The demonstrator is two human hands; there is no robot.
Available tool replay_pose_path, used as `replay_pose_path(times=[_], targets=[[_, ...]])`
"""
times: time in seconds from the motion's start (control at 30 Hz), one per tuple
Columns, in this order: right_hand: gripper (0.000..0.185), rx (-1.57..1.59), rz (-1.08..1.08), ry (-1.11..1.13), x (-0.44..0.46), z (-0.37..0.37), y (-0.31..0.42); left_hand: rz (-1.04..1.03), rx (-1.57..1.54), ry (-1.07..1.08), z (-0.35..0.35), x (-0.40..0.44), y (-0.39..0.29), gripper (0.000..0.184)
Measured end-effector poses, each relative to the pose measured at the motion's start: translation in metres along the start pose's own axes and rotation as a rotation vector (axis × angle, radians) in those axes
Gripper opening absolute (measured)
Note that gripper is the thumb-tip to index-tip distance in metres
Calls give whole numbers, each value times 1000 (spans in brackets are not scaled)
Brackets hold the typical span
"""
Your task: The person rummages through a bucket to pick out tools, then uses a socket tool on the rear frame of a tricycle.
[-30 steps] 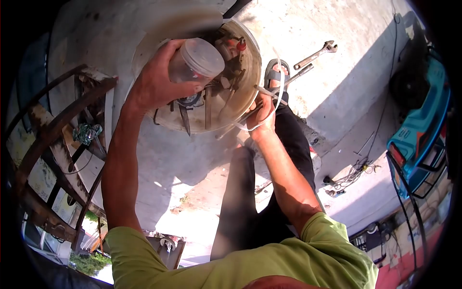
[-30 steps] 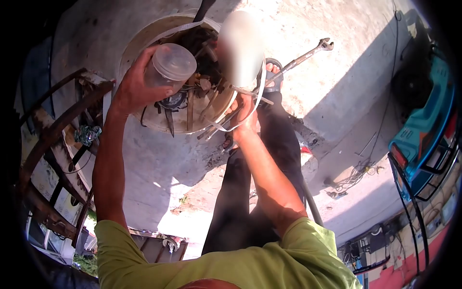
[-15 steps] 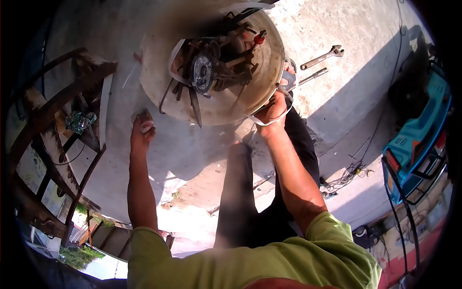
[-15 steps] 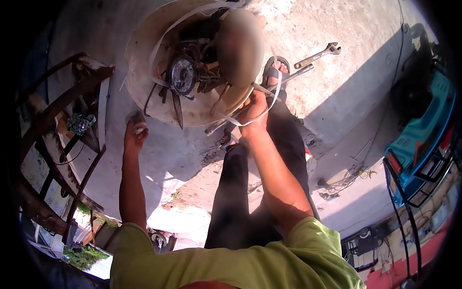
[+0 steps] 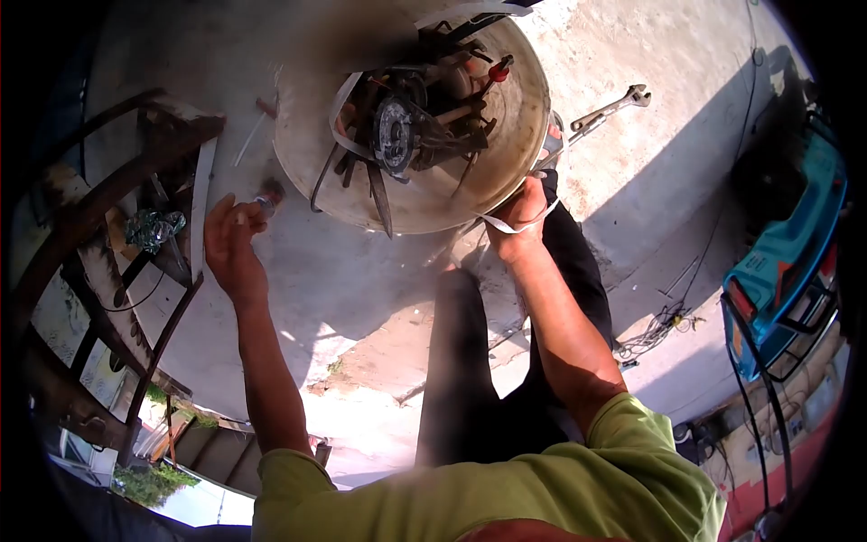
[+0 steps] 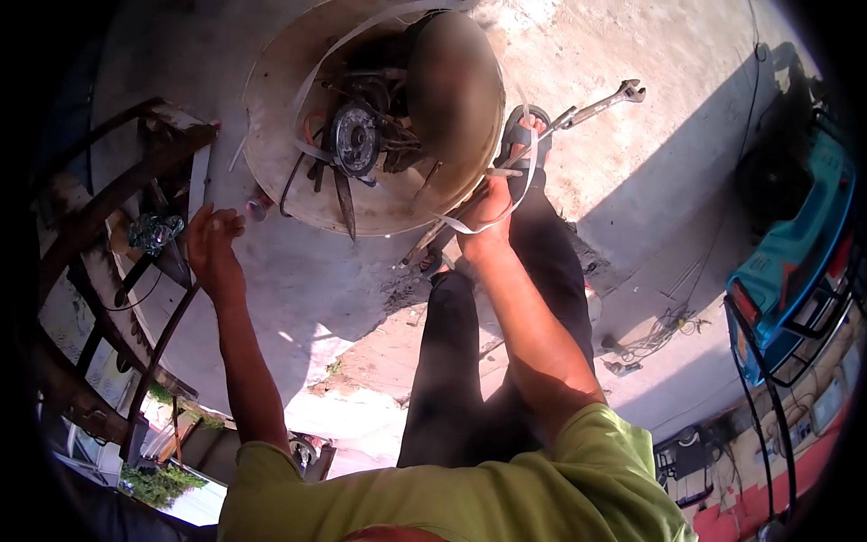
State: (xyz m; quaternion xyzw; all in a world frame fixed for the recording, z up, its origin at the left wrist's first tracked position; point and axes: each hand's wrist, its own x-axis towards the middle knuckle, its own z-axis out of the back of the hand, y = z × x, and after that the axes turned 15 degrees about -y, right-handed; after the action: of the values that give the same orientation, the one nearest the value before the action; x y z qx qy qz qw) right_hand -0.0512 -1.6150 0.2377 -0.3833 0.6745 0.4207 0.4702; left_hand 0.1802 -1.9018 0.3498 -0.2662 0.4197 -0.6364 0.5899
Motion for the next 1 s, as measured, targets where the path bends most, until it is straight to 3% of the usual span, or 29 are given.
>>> replay_pose_path(times=[0.07, 0.13, 0.2, 0.3, 0.4, 0.5, 0.6, 0.7, 0.73, 0.77, 0.8, 0.9, 0.93, 1.0], targets=[[44, 29, -31, -31, 6, 3, -2, -115, 32, 328, -36, -29, -55, 42], [44, 40, -52, -56, 15, 11, -6, -227, 239, 418, -87, -42, -79, 55], [43, 47, -80, -57, 15, 10, -4, -352, 547, 419, -127, -43, -82, 50], [40, 80, -74, 47, 13, 12, -3, -292, 845, 572, -170, -37, -90, 42], [38, 77, -55, 67, 16, 15, -5, -470, 595, 570, -181, -37, -67, 34], [37, 93, -44, 64, 13, 9, -5, -163, 555, 628, -176, -36, -72, 35], [38, 91, -42, 38, 1, 3, 0, -191, 294, 454, -141, -40, -89, 30], [39, 56, -51, 43, 11, 12, -3, -30, 144, 306, -71, -36, -140, 21], [39, 56, -54, 41, 12, 12, -3, -114, -22, 232, -45, -27, -128, 28], [39, 64, -55, 49, 15, 13, -5, -57, -97, 106, -23, -24, -121, 37], [39, 71, -57, 57, 18, 15, -6, -63, -22, -50, -7, -18, -115, 44], [38, 91, -55, 82, 24, 19, -8, -74, -49, -276, 17, -12, -76, 37], [38, 96, -51, 83, 24, 19, -7, -6, -157, -371, 15, -12, -61, 34], [38, 97, -46, 67, 19, 16, -7, 167, -158, -357, 40, 7, 14, 32]])
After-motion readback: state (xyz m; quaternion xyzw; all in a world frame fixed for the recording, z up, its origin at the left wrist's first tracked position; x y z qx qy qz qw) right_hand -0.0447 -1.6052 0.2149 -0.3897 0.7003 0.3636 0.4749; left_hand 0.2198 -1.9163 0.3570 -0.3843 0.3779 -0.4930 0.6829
